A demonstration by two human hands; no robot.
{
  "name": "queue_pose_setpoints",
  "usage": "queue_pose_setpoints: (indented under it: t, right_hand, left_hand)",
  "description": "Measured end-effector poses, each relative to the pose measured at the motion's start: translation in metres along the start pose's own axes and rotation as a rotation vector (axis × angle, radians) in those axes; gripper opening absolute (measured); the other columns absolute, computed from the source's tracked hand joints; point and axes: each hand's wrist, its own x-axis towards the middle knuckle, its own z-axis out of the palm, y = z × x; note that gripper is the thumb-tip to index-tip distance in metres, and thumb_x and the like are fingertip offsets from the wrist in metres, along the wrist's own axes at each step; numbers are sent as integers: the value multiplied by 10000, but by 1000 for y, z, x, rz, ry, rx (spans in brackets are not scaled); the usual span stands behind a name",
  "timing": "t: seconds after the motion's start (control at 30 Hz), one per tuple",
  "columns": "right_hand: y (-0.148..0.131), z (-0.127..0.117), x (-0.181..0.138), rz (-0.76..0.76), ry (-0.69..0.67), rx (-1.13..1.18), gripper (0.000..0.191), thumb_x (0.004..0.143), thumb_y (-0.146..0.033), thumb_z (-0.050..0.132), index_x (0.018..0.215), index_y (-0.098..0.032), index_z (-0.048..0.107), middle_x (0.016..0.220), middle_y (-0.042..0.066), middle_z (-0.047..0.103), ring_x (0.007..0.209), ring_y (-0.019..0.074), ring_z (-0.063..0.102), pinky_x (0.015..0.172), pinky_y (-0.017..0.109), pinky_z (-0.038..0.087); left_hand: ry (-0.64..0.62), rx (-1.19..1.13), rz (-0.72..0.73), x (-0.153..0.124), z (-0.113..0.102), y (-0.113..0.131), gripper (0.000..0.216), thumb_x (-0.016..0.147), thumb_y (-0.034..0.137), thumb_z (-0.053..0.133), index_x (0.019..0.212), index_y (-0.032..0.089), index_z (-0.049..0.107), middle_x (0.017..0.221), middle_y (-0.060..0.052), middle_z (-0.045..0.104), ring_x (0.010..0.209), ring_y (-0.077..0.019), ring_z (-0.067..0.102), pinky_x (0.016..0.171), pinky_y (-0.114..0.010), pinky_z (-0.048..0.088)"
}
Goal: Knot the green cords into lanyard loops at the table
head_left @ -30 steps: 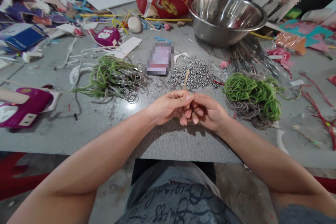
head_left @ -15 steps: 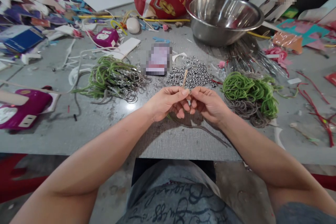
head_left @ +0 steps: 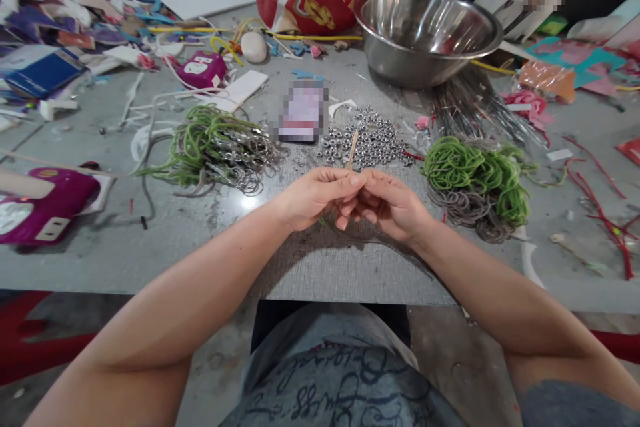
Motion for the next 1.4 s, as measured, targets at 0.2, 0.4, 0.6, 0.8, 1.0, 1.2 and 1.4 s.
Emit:
queue_pose_setpoints:
  t: [0.2,0.4,0.6,0.8,1.0,1.2,1.4]
  right_hand:
    - [-8,-8,3,-121,129,-5,315,721,-425,689,621,-200,493,501,-94,410,424,46,446,488,200,413]
    - [-8,-13,2,-136,120,-50,336,713,-470,687,645,-207,489,515,-91,420,435,52,441,494,224,418]
    - [-2,-15,1,-179,128,-266,284,788,-503,583,819,-226,529,556,-75,476,450,76,456,454,233,381]
    - [-7,-28,0,-241,-81,-1248,98,789,-245,608,877,-201,602,785,15,559,694,133,510,646,290,400]
    - [-6,-23,2,-201,-221,-1487,119,836,-183,500,734,-186,561,843,59,552,795,175,508,718,334,404]
    - [-15,-34,0,-252,126,-657,179,869,-360,505,772,-219,449,732,-12,596,526,87,501,512,244,400]
    - [-19,-27,0,-236,176,-306,321,762,-477,638,744,-227,438,593,-64,576,427,66,479,422,219,370]
  left_hand:
    - [93,-9,138,-1,-4,5,439,741,553,601,953,170,563,656,12,622,409,-93,571,390,-204,431]
    - [232,279,232,2,-2,2,380,673,389,716,937,158,570,640,40,598,428,-65,535,425,-194,442]
    - [397,473,304,4,-3,4,115,731,197,635,668,148,551,553,48,542,460,-43,512,443,-150,417]
    - [482,292,369,4,-15,5,120,777,205,572,680,160,516,571,39,558,427,-44,521,448,-174,434]
    - [437,222,307,7,-17,0,143,798,187,541,663,166,498,538,40,539,414,-49,519,426,-174,424]
    - [432,120,290,6,-14,0,150,788,260,593,725,171,490,670,26,601,432,-54,551,422,-179,440]
    - [29,-7,1,-1,-10,5,247,731,310,672,754,176,465,552,44,576,432,-124,605,391,-197,454]
